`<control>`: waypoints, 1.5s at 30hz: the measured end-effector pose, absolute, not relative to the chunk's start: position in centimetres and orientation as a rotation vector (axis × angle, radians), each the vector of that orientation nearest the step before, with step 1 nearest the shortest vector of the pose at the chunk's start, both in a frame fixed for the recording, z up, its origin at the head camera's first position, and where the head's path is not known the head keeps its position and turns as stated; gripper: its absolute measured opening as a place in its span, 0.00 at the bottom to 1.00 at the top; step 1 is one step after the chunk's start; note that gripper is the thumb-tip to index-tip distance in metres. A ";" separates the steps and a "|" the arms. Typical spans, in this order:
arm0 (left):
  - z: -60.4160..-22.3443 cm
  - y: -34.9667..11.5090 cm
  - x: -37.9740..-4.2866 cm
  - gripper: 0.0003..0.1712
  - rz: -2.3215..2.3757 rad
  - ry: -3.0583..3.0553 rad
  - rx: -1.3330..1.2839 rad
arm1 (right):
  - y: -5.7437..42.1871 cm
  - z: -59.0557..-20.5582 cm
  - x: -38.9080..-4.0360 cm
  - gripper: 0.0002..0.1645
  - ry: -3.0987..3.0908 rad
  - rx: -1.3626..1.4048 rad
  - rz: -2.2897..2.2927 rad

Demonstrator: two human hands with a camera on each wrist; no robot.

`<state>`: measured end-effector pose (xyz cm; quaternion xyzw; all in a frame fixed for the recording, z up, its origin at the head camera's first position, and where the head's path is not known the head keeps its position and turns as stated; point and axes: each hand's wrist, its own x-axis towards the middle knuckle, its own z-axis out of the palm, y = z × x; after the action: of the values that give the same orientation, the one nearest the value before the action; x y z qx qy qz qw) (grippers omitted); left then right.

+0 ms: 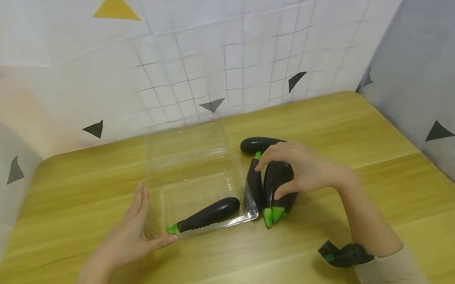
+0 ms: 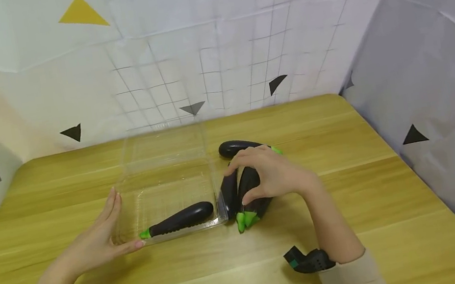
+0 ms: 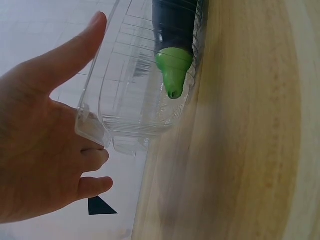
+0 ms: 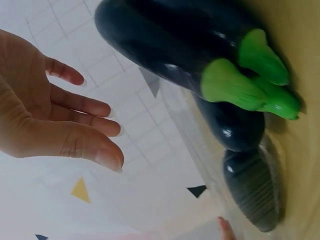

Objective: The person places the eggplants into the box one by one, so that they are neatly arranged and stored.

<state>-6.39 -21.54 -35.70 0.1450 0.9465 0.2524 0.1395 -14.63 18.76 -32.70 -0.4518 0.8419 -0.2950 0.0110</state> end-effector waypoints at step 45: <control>-36.3 -21.6 -6.5 0.73 0.814 2.704 0.425 | 23.5 -36.3 -18.0 0.39 2.657 -1.240 -0.874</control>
<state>-6.54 -21.55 -36.31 0.1474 0.9372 0.2820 0.1426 -18.04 23.54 -36.35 -0.4050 0.8676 -0.2855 0.0412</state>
